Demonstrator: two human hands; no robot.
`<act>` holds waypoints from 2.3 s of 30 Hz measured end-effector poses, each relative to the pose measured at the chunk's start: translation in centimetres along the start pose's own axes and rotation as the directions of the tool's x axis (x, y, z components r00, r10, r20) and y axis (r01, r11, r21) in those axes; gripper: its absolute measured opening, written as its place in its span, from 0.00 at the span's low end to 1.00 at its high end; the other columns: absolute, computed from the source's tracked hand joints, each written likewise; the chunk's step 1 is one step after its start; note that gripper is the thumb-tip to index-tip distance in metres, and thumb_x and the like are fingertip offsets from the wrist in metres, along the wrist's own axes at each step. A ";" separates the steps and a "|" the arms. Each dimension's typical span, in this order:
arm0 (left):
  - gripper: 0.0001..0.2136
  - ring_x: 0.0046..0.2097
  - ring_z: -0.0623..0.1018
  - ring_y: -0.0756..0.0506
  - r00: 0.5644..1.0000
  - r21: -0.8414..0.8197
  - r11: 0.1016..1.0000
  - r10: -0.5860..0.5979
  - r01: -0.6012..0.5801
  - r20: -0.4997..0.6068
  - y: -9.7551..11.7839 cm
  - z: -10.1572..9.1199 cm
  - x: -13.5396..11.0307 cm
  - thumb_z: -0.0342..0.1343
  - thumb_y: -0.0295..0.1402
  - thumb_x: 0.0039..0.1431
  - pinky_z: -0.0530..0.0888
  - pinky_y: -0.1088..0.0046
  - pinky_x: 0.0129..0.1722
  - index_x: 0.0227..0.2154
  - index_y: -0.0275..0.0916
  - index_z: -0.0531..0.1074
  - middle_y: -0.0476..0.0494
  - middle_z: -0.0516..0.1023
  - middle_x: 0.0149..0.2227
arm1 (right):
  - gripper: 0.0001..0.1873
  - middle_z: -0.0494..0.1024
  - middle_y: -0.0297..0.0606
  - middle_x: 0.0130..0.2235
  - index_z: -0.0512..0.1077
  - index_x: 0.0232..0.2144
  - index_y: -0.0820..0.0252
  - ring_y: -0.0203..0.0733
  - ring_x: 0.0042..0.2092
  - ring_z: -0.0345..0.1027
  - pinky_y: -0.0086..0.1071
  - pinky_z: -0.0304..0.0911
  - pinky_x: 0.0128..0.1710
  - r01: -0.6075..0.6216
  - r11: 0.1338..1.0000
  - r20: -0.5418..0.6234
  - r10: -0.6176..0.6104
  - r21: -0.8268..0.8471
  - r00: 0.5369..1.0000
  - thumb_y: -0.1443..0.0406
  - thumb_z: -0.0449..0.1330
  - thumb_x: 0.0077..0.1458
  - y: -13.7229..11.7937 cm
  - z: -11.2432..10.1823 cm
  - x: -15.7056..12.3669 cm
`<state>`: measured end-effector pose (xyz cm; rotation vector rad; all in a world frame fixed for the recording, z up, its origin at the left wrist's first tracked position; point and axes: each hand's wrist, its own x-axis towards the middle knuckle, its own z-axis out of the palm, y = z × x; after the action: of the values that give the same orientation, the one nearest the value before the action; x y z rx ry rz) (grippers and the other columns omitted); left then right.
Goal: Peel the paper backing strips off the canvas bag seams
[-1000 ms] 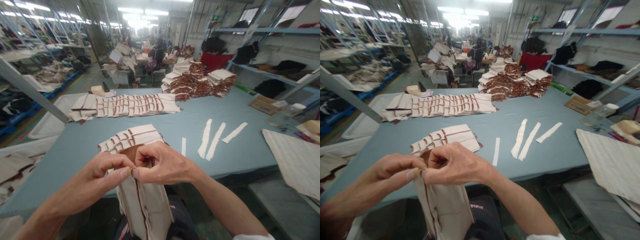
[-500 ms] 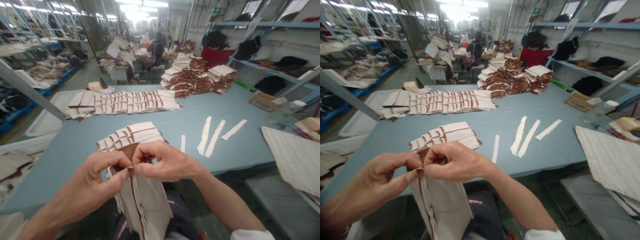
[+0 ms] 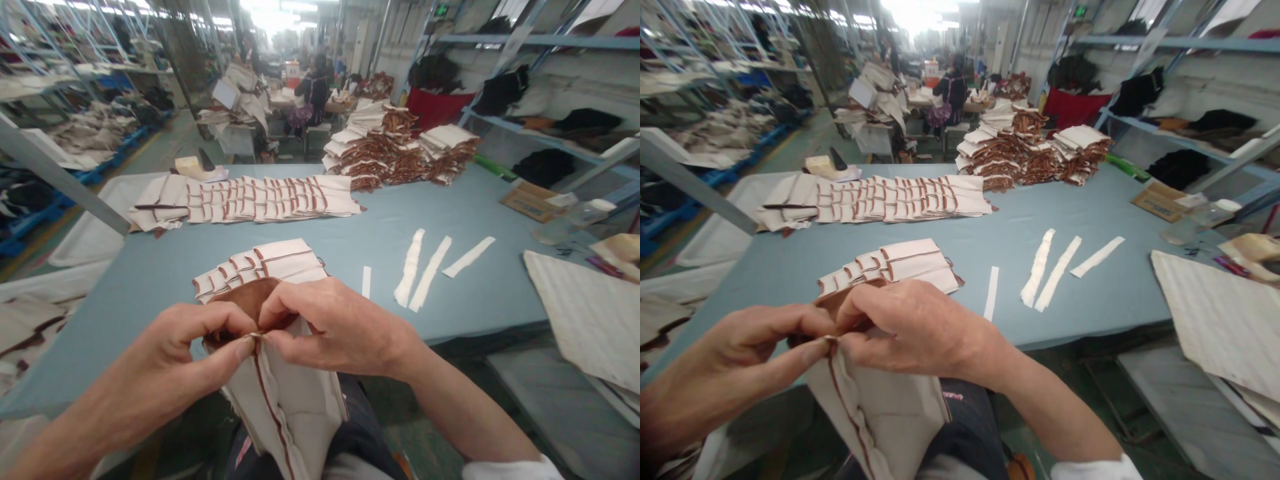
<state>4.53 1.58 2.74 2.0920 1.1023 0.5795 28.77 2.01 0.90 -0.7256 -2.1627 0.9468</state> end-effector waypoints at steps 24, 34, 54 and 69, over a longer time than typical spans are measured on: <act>0.12 0.22 0.60 0.53 0.996 -0.011 0.999 0.049 -0.048 0.073 -1.8 1.8 -0.9 0.54 0.35 0.61 0.58 0.79 0.21 0.22 0.42 0.65 0.58 0.60 0.20 | 0.03 0.73 0.27 0.27 0.71 0.28 0.58 0.32 0.29 0.63 0.25 0.56 0.29 -0.255 0.934 0.099 0.237 0.250 0.966 0.70 0.61 0.51 -0.6 0.9 0.3; 0.14 0.23 0.61 0.52 0.994 -0.140 0.990 -0.012 0.027 0.104 -4.2 1.8 -1.9 0.57 0.38 0.62 0.57 0.76 0.23 0.22 0.42 0.65 0.57 0.61 0.21 | 0.04 0.69 0.25 0.27 0.70 0.29 0.58 0.31 0.30 0.60 0.25 0.55 0.29 -0.249 0.922 0.289 0.161 0.298 0.944 0.70 0.62 0.55 -0.2 0.1 1.6; 0.13 0.25 0.67 0.51 0.997 -0.174 0.982 -0.076 0.071 -0.022 -4.6 1.7 -2.3 0.55 0.39 0.64 0.63 0.78 0.23 0.26 0.40 0.77 0.53 0.71 0.24 | 0.10 0.89 0.40 0.35 0.79 0.35 0.59 0.41 0.36 0.81 0.32 0.65 0.36 0.116 0.952 -0.067 -0.140 -0.282 0.988 0.67 0.58 0.66 0.5 2.5 0.2; 0.09 0.25 0.60 0.52 0.968 -0.159 0.958 -0.221 0.239 0.122 -3.0 1.8 -1.2 0.53 0.39 0.52 0.57 0.77 0.23 0.21 0.43 0.64 0.57 0.60 0.22 | 0.06 0.80 0.31 0.26 0.71 0.28 0.57 0.34 0.26 0.71 0.29 0.56 0.28 0.092 0.941 -0.275 -0.187 -0.325 0.943 0.70 0.56 0.56 1.4 4.7 0.7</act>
<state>3.47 1.07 -0.80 1.7934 1.1723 0.4322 25.16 1.32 -2.39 -0.7919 -2.0724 0.3927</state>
